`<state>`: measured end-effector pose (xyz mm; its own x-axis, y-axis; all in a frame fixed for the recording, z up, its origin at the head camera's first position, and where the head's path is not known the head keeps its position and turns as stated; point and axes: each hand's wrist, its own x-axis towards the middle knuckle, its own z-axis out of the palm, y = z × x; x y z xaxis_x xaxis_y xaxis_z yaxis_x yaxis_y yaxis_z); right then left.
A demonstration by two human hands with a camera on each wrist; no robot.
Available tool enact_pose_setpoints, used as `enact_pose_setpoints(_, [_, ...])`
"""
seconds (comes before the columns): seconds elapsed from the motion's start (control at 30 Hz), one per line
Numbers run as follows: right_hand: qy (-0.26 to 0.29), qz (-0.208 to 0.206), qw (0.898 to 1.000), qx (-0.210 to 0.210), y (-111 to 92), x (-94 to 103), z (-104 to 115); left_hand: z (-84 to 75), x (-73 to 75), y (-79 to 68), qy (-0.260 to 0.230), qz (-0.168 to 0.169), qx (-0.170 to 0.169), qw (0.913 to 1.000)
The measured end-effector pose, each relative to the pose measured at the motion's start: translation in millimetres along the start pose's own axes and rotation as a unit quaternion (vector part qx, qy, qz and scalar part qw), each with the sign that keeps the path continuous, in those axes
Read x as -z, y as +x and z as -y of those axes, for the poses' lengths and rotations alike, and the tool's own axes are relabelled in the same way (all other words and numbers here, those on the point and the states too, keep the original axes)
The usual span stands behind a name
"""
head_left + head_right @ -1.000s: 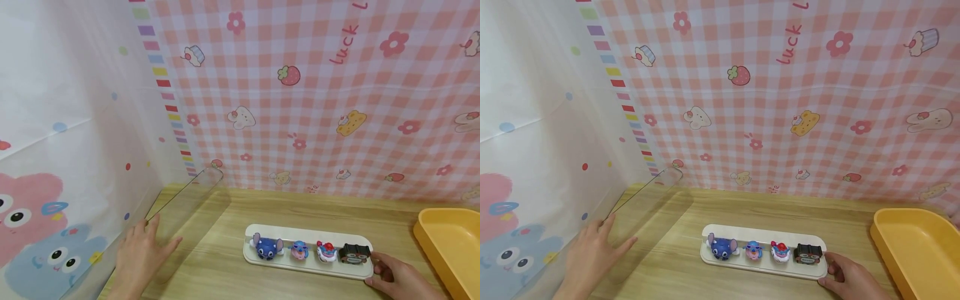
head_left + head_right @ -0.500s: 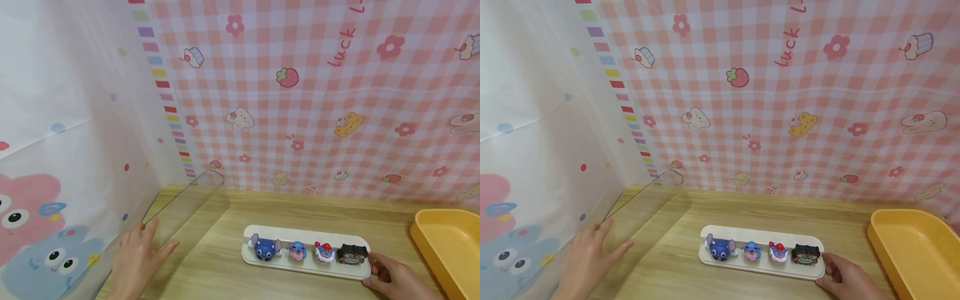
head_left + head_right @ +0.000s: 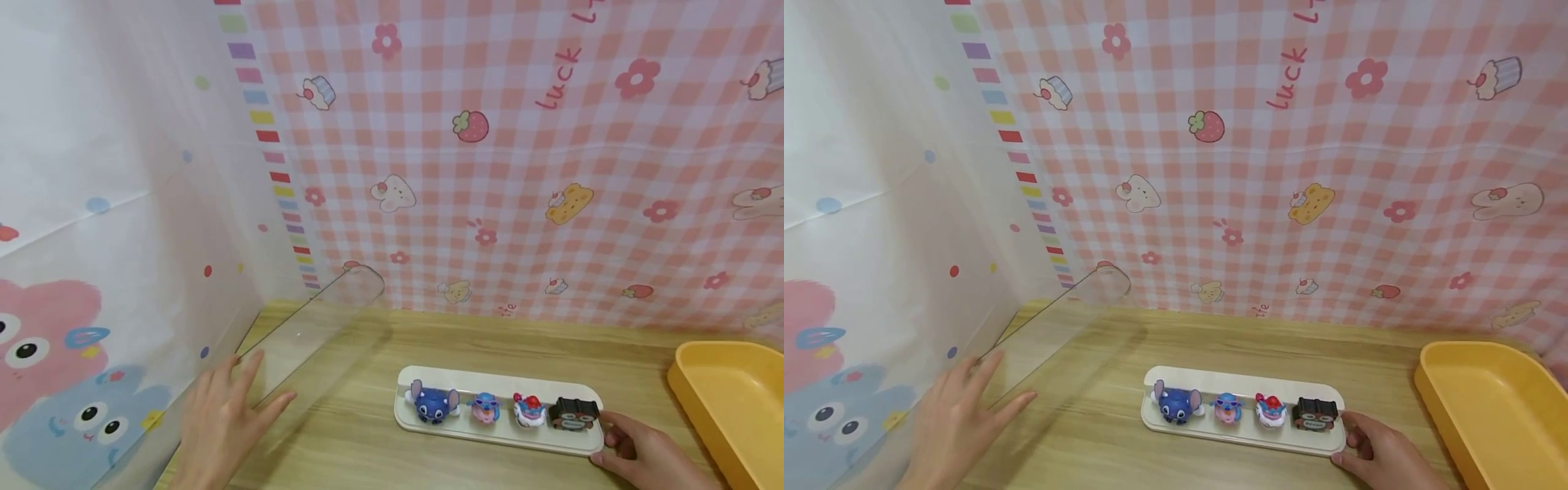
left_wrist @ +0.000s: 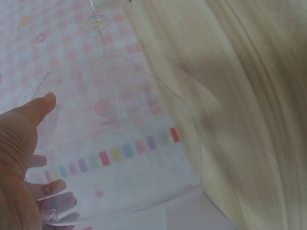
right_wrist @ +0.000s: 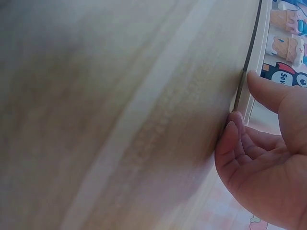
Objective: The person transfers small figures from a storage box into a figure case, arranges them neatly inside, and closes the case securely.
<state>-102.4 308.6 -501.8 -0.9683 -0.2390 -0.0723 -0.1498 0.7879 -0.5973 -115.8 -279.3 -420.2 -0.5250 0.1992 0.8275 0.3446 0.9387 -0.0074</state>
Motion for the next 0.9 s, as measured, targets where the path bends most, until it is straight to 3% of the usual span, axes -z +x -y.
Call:
enact_pose_setpoints(0.13, [-0.002,0.001,1.000,-0.012,1.0,0.5,-0.3,-4.5,2.6,6.1,-0.008,-0.001,-0.010,0.9999])
enact_pose_setpoints(0.4, [0.002,0.009,1.000,-0.009,1.2,0.0,-3.0,-11.4,4.1,18.1,-0.027,-0.045,-0.050,0.9974])
enact_pose_setpoints(0.9, [0.024,0.016,1.000,-0.005,0.3,3.2,0.6,-26.9,7.5,49.5,-0.054,-0.090,-0.093,0.9902])
